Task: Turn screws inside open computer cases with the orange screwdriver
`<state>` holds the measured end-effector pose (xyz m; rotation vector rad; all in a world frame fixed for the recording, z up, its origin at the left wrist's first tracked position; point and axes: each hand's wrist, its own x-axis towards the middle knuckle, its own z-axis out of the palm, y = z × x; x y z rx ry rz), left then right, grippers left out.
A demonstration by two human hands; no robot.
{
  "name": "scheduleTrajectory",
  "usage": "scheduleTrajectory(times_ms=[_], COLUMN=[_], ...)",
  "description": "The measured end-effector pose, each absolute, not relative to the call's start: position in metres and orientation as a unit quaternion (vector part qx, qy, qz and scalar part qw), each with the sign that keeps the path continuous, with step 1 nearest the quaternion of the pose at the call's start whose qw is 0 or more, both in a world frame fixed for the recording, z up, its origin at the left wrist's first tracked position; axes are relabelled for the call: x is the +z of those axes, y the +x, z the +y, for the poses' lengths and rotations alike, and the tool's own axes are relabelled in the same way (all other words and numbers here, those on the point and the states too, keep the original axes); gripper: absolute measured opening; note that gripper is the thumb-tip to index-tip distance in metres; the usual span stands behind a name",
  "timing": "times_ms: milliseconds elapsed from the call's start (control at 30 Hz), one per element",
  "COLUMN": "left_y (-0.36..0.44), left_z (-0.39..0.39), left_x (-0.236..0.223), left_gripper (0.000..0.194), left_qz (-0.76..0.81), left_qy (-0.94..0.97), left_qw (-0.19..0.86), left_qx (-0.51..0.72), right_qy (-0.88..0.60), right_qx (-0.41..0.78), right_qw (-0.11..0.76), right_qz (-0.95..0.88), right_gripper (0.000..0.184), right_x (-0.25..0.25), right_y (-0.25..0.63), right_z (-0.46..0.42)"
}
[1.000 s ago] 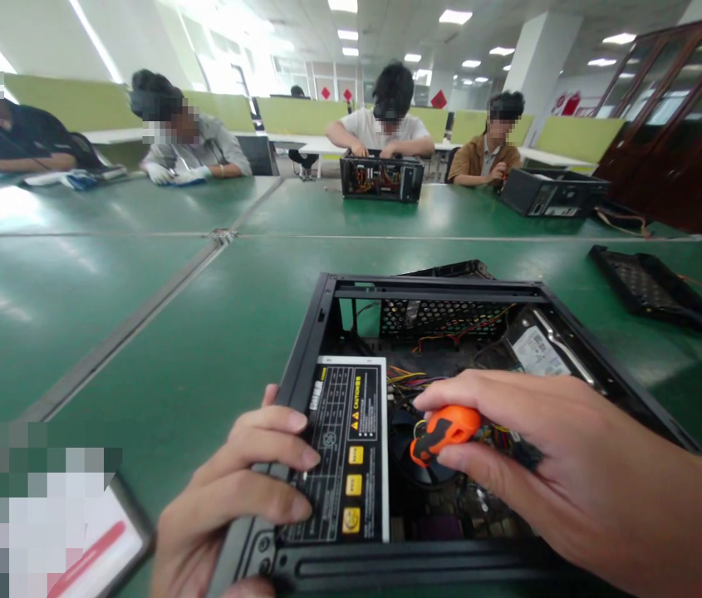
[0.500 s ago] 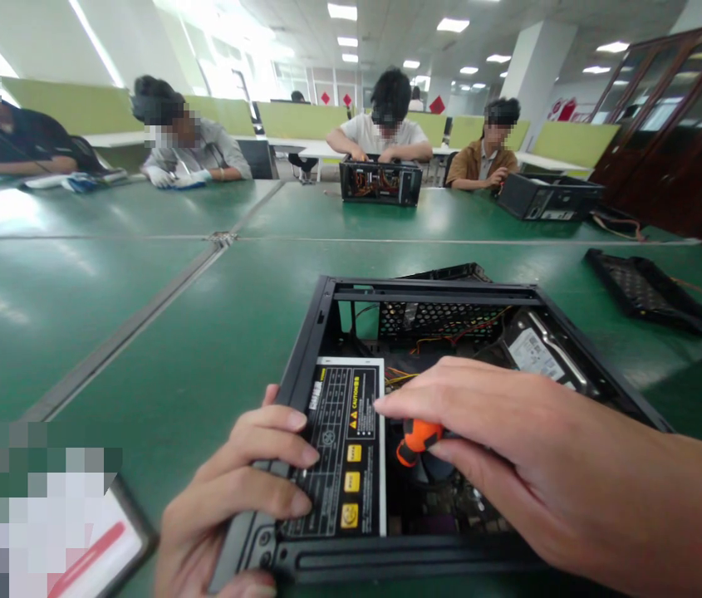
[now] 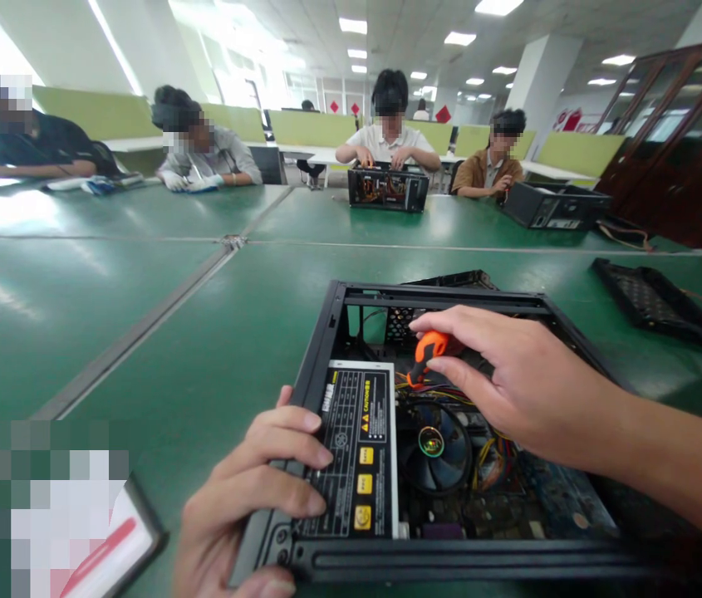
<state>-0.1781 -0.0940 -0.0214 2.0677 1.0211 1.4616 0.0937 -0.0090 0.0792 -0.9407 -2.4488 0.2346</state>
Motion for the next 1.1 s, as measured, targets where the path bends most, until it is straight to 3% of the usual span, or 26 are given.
scheduleTrajectory(times_ms=[267, 433, 600, 667, 733, 800, 867, 1000, 1100], left_y=[-0.176, -0.175, -0.176, -0.178, -0.181, -0.181, -0.170, -0.104, -0.039], left_z=[-0.095, -0.094, -0.089, -0.087, -0.086, -0.086, -0.088, -0.087, -0.068], left_x=[-0.020, -0.018, -0.021, -0.019, -0.008, 0.015, 0.048, 0.105, 0.109], left_gripper=[0.028, 0.028, 0.026, 0.025, 0.026, 0.026, 0.020, 0.018, 0.028], left_qz=[0.369, 0.372, 0.353, 0.344, 0.337, 0.346, 0.385, 0.469, 0.467], left_qy=[0.739, 0.736, 0.745, 0.748, 0.767, 0.793, 0.811, 0.854, 0.883], left_qw=[0.202, 0.197, 0.190, 0.181, 0.178, 0.178, 0.158, 0.086, 0.042], left_qx=[0.526, 0.530, 0.534, 0.537, 0.516, 0.469, 0.411, 0.206, -0.010], right_qy=[-0.345, -0.351, -0.360, -0.357, -0.356, -0.335, -0.316, -0.444, -0.476], right_qx=[0.096, 0.087, 0.177, 0.216, 0.253, 0.298, 0.333, 0.418, 0.463], right_qw=[0.251, 0.261, 0.244, 0.298, 0.413, 0.529, 0.578, 0.575, 0.578], right_qz=[-0.899, -0.895, -0.883, -0.859, -0.799, -0.720, -0.674, -0.546, -0.474], right_gripper=[0.031, 0.021, 0.028, 0.032, 0.031, 0.026, 0.023, 0.030, 0.042], right_x=[0.077, 0.074, 0.077, 0.091, 0.111, 0.126, 0.125, 0.065, 0.002], right_y=[0.091, 0.088, 0.087, 0.097, 0.122, 0.161, 0.206, 0.269, 0.275], right_z=[-0.010, -0.006, -0.006, -0.010, -0.019, -0.035, -0.056, -0.102, -0.128])
